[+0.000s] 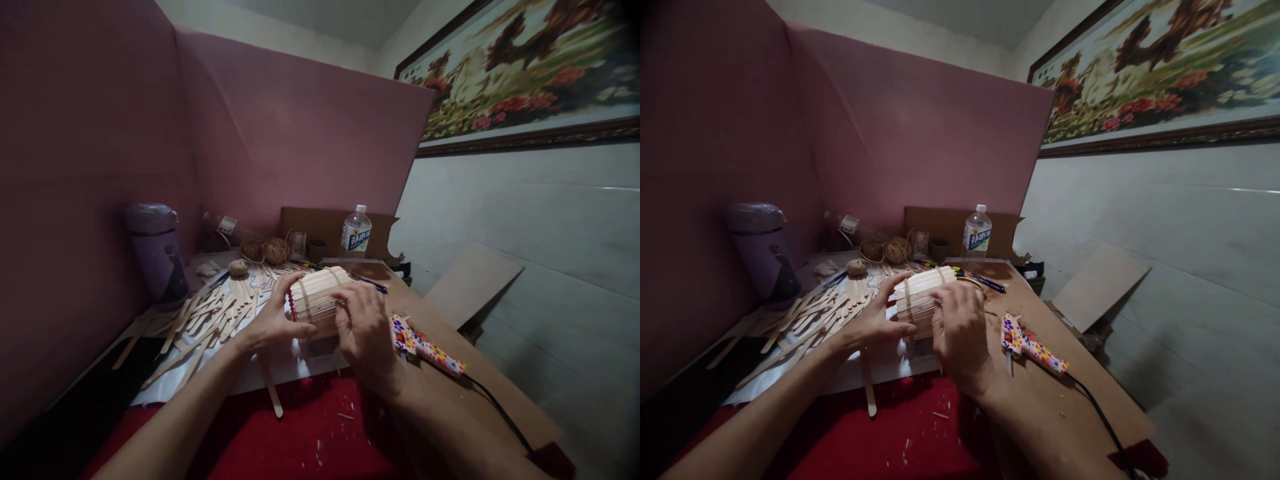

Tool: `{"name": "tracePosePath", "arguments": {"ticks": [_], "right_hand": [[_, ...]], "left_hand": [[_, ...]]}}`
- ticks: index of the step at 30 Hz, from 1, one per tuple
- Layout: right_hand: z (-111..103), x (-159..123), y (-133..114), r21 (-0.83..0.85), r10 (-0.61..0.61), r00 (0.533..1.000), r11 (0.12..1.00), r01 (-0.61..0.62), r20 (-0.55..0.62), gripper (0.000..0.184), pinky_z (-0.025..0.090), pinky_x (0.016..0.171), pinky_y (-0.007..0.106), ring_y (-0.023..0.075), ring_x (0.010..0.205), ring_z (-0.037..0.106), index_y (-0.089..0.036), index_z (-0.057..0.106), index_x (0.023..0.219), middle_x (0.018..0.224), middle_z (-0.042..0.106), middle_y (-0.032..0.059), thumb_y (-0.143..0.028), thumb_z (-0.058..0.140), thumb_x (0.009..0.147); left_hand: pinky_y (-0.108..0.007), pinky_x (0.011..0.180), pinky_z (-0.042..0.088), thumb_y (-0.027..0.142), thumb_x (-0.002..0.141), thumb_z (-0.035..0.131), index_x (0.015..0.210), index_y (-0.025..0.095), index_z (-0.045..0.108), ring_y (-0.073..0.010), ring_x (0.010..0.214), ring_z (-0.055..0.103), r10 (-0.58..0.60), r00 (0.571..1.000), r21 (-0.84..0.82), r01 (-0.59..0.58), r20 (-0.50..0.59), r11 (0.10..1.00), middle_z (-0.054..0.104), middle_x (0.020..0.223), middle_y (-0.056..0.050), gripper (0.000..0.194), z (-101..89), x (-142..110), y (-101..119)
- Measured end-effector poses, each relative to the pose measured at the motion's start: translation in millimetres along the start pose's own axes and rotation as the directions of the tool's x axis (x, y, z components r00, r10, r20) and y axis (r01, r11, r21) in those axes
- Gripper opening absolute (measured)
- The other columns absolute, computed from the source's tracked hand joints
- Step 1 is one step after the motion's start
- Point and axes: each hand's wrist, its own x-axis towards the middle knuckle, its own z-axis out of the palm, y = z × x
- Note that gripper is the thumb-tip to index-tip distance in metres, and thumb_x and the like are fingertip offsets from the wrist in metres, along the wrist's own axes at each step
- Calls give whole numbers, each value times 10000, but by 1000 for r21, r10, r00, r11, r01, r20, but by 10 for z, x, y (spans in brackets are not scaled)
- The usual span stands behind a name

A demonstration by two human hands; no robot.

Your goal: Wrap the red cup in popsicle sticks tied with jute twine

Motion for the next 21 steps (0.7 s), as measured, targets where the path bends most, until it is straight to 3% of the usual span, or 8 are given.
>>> {"name": "tracePosePath", "arguments": {"ticks": [2,3,5,6,7,9,14,21], "right_hand": [[41,10,61,66,198,972,979,-190,-128,243,398,946,504,303,1086,506,-121,565,1092,1128,607,190,-266,507,906],[60,16,90,137,315,941,945,-298,-126,304,418,931,505,308,1075,528,-120,562,1110,1133,612,197,-324,548,885],[85,26,128,330,492,869,813,-479,49,363,484,842,454,288,966,600,-134,589,1088,1059,662,166,-414,587,856],[88,28,131,417,521,837,731,-540,168,362,506,788,415,267,898,626,-144,607,1059,997,687,137,-443,587,855],[85,28,124,488,515,815,658,-574,266,358,516,744,377,247,848,639,-151,620,1032,946,703,111,-463,581,860],[69,18,83,576,473,809,572,-583,349,356,517,709,326,221,817,645,-159,629,1002,904,711,80,-484,576,866],[33,-21,-21,607,460,829,573,-550,317,319,509,720,293,202,844,639,-179,610,990,943,706,61,-475,567,882],[20,-18,-10,648,446,835,538,-538,323,286,518,710,296,199,833,641,-184,615,987,935,706,58,-446,586,876]], "left_hand": [[-466,1005,405,359,612,781,1295,280,455,-315,1235,462,-54,998,-108,55,12,993,439,1381,-84,761,-8,-3,28],[-448,994,411,370,657,747,1269,276,478,-303,1219,477,-76,997,-159,77,9,984,479,1349,-76,675,-10,-4,38],[-418,980,413,355,725,673,1219,266,513,-283,1190,501,-103,995,-268,99,-2,958,552,1267,-59,526,-6,-8,52],[-406,967,418,341,741,643,1199,259,524,-275,1168,515,-112,994,-324,104,-4,940,580,1221,-53,481,-2,-10,58],[-395,947,426,326,746,621,1187,253,528,-267,1139,531,-122,993,-377,112,-1,919,601,1178,-48,456,3,-13,67],[-377,894,443,301,733,597,1170,239,530,-253,1069,562,-149,989,-463,137,11,876,622,1117,-42,446,14,-19,97],[-388,859,455,263,667,598,1132,215,541,-260,1015,588,-206,978,-541,186,24,820,638,1097,-55,471,18,-18,188],[-401,892,446,263,622,654,1152,240,572,-285,1076,570,-183,982,-515,182,49,838,638,1137,-53,537,-17,-5,142]]}}
